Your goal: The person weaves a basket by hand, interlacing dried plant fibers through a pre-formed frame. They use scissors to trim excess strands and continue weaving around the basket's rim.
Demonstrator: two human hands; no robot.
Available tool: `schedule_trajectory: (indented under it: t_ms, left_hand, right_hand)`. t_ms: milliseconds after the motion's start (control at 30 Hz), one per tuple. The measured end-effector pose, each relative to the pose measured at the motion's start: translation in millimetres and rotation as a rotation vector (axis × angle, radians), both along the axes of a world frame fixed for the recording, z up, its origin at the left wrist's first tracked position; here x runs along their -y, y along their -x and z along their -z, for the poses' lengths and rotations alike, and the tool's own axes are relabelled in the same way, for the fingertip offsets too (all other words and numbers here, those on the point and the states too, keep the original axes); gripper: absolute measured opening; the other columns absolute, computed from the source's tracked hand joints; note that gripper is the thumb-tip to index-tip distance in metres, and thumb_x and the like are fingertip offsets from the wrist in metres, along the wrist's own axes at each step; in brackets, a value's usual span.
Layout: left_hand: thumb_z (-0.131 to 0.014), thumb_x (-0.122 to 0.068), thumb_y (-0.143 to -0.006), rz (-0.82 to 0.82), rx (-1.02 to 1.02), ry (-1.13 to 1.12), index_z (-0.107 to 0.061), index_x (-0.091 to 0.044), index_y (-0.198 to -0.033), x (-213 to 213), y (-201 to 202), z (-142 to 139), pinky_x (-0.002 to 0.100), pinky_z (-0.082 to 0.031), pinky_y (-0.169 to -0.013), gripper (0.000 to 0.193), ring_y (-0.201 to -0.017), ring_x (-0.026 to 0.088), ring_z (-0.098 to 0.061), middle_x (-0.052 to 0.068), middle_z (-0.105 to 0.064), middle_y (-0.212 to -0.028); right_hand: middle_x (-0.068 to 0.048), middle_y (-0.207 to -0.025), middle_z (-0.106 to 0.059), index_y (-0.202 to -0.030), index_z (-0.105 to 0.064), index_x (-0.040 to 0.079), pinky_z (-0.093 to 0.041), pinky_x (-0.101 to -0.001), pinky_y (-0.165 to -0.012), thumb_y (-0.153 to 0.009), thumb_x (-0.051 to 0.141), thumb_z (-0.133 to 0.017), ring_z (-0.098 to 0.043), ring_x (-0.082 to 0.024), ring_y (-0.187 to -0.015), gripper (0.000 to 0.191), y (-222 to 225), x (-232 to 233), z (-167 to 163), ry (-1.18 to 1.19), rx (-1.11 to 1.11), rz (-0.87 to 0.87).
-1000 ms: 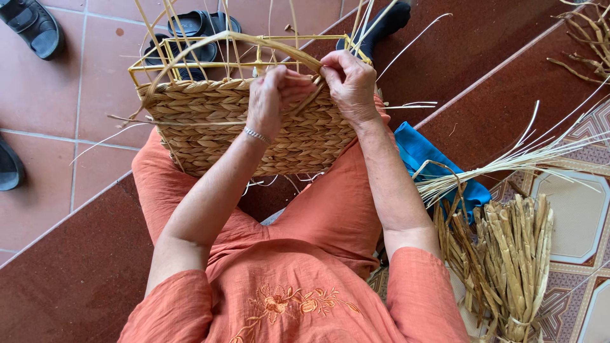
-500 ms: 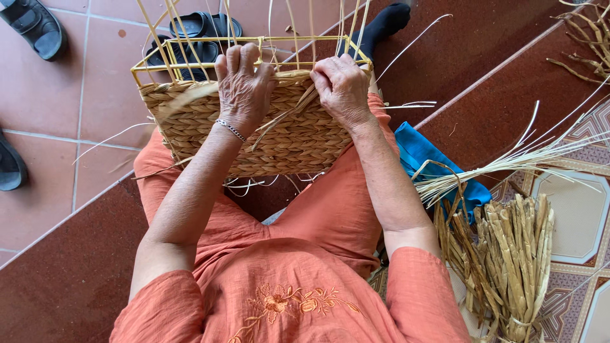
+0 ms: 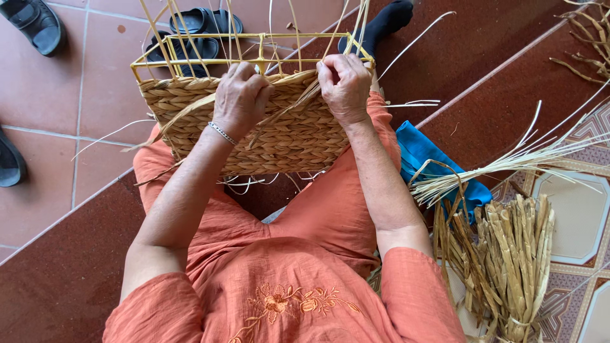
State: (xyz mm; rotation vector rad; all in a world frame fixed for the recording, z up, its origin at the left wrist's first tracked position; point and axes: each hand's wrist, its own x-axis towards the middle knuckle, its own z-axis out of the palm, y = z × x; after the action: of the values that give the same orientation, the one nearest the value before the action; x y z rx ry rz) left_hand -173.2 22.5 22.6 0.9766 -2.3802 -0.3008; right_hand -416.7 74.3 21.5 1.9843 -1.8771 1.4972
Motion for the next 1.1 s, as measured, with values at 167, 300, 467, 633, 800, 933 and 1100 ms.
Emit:
schedule_trajectory:
  t_ms: [167,300,467,633,800,933,1100]
  left_hand:
    - [-0.082,-0.028,-0.090,0.027,0.068,0.180,-0.062,-0.012,-0.118,-33.8,3.1,-17.9,0.047,-0.042,-0.090,0.038,-0.105,0.029,-0.053,0.011,-0.055,-0.107]
    - [-0.079,-0.035,-0.082,0.074,0.115,0.110,-0.060,-0.005,-0.114,-51.0,4.1,-7.1,0.049,-0.042,-0.089,0.047,-0.103,0.033,-0.052,0.014,-0.055,-0.106]
    - [-0.063,-0.010,-0.104,-0.004,0.229,-0.009,-0.062,-0.011,-0.108,-27.1,-4.9,7.2,0.041,-0.048,-0.081,0.004,-0.095,0.024,-0.059,0.008,-0.062,-0.099]
    - [-0.067,-0.011,-0.100,-0.035,0.145,0.084,-0.065,-0.012,-0.105,-8.8,-17.2,-12.4,0.040,-0.047,-0.073,0.005,-0.088,0.023,-0.060,0.005,-0.063,-0.090]
    - [-0.073,-0.020,-0.103,-0.040,0.092,0.303,-0.068,-0.017,-0.101,8.7,-7.5,-42.9,0.039,-0.039,-0.075,0.006,-0.087,0.021,-0.054,0.000,-0.059,-0.087]
    - [-0.072,-0.015,-0.100,-0.095,0.068,0.468,-0.068,-0.018,-0.102,4.2,-0.8,-52.6,0.039,-0.036,-0.093,0.005,-0.098,0.017,-0.052,-0.004,-0.058,-0.096]
    - [-0.074,-0.013,-0.098,-0.122,0.038,0.460,-0.069,-0.022,-0.105,1.7,-3.0,-55.5,0.041,-0.031,-0.100,0.012,-0.104,0.018,-0.052,-0.006,-0.056,-0.100]
  right_hand:
    - [-0.008,-0.089,-0.065,-0.092,-0.064,0.005,-0.051,-0.0354,-0.059,-0.086,0.008,-0.085,-0.061,-0.018,-0.064,0.022,-3.0,-1.5,4.8,-0.030,0.069,0.046]
    - [-0.009,-0.102,-0.063,-0.100,-0.067,0.007,-0.059,-0.0362,-0.080,-0.091,-0.008,-0.069,-0.070,-0.024,-0.091,0.018,-6.0,-2.9,1.4,0.068,-0.232,-0.098]
    - [-0.009,-0.109,-0.071,-0.111,-0.071,0.006,-0.060,-0.0380,-0.092,-0.093,-0.008,-0.069,-0.072,-0.026,-0.105,0.023,3.9,-1.6,-19.9,-0.034,-0.157,-0.319]
    - [-0.013,-0.111,-0.073,-0.113,-0.072,0.003,-0.059,-0.0379,-0.094,-0.085,-0.003,-0.074,-0.071,-0.028,-0.107,0.028,9.7,-9.0,-37.3,-0.176,-0.055,-0.410]
    - [-0.010,-0.110,-0.073,-0.115,-0.073,0.005,-0.057,-0.0377,-0.095,-0.086,0.005,-0.084,-0.069,-0.027,-0.106,0.031,1.7,-4.0,-37.4,-0.151,-0.162,-0.368]
    - [-0.012,-0.107,-0.071,-0.107,-0.070,0.003,-0.057,-0.0383,-0.086,-0.084,0.004,-0.082,-0.068,-0.029,-0.100,0.027,-7.0,-1.8,-30.2,-0.116,-0.309,-0.312]
    - [-0.011,-0.105,-0.069,-0.107,-0.068,0.003,-0.058,-0.0390,-0.085,-0.087,0.005,-0.080,-0.068,-0.029,-0.100,0.023,-9.6,-3.7,-23.5,-0.078,-0.311,-0.291]
